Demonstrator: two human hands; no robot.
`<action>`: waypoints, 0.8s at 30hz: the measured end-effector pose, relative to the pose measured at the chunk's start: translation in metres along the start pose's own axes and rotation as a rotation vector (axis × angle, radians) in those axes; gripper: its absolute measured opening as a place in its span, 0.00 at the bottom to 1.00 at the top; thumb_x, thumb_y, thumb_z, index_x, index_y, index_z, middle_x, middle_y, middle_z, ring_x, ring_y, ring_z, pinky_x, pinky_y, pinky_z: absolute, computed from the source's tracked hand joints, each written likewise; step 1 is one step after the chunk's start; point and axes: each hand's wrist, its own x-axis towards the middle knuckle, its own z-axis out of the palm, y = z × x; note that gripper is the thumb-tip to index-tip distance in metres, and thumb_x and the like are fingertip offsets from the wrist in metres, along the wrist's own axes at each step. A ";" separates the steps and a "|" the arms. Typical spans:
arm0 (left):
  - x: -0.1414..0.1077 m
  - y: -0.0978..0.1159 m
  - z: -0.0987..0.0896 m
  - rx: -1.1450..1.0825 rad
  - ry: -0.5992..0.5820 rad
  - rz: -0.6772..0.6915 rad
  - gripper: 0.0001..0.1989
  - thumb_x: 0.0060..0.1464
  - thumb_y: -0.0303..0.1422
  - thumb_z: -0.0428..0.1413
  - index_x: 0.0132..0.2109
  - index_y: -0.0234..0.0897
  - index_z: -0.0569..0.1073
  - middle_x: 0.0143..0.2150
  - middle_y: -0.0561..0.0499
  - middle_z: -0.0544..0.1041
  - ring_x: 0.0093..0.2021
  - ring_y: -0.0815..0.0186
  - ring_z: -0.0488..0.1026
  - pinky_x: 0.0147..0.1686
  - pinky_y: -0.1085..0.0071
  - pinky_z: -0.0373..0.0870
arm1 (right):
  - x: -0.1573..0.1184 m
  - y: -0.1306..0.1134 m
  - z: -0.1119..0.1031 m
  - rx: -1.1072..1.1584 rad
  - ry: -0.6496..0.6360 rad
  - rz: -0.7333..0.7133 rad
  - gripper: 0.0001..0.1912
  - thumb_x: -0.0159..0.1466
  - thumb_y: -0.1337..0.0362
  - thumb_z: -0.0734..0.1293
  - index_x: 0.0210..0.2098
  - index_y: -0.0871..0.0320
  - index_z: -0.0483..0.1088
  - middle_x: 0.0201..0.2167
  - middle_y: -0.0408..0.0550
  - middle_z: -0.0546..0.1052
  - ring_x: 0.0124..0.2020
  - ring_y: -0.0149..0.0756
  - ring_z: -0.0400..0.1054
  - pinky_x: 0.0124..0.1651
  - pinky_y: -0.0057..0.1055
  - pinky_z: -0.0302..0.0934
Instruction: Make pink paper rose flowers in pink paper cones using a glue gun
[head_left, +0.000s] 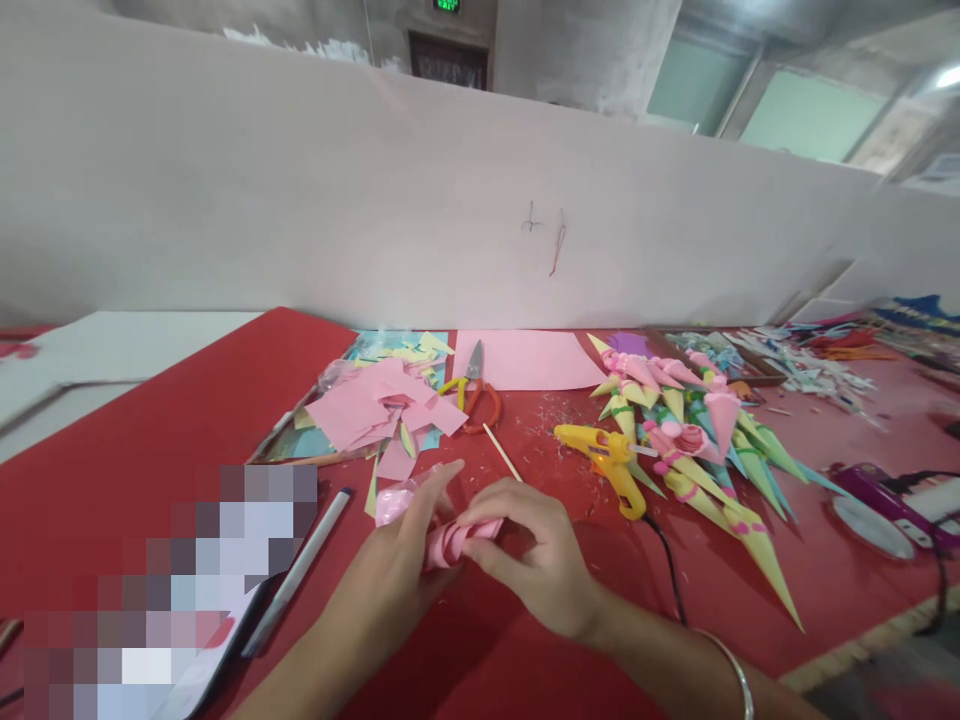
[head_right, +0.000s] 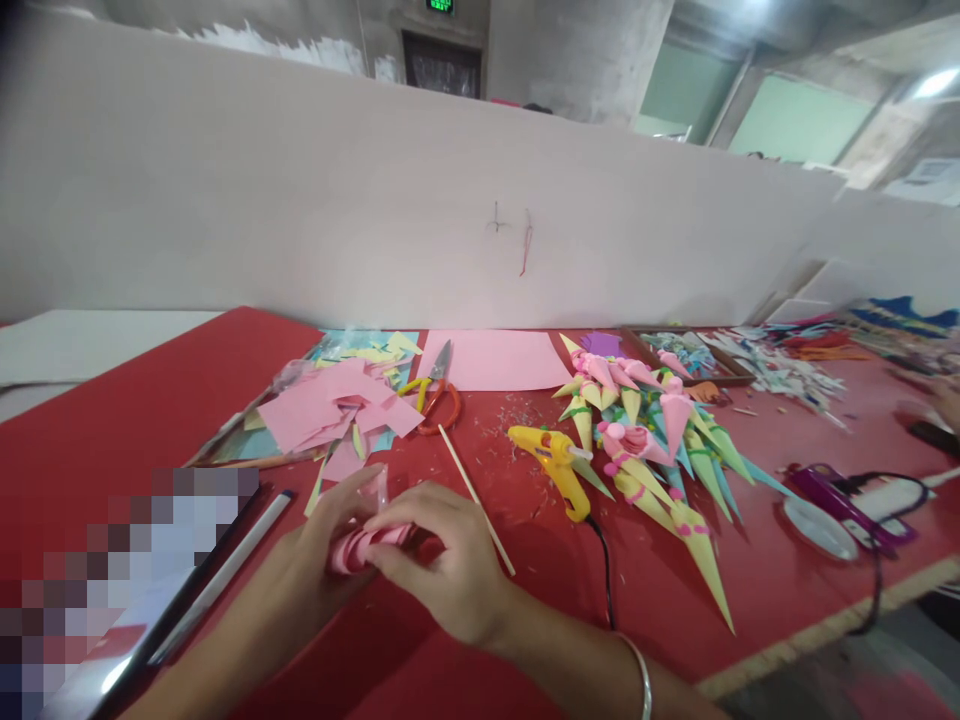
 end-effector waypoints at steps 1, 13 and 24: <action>0.000 0.000 0.001 -0.009 0.001 0.006 0.26 0.51 0.28 0.51 0.57 0.41 0.56 0.34 0.53 0.76 0.28 0.66 0.76 0.27 0.75 0.70 | 0.000 0.000 0.001 0.002 0.003 0.001 0.05 0.58 0.68 0.67 0.34 0.54 0.73 0.31 0.44 0.76 0.35 0.34 0.69 0.39 0.30 0.63; 0.003 0.009 -0.004 -0.518 -0.195 -0.156 0.26 0.47 0.34 0.57 0.55 0.43 0.62 0.55 0.47 0.70 0.53 0.57 0.68 0.51 0.64 0.67 | 0.002 0.001 -0.005 0.110 0.011 0.041 0.10 0.60 0.66 0.65 0.41 0.52 0.72 0.35 0.46 0.72 0.34 0.33 0.66 0.37 0.31 0.63; 0.003 -0.005 0.000 -0.394 -0.290 -0.166 0.25 0.50 0.32 0.55 0.56 0.42 0.62 0.51 0.49 0.72 0.52 0.60 0.68 0.51 0.64 0.65 | 0.008 0.005 -0.005 0.209 0.129 0.193 0.02 0.58 0.65 0.66 0.29 0.56 0.70 0.27 0.42 0.72 0.29 0.31 0.66 0.32 0.27 0.62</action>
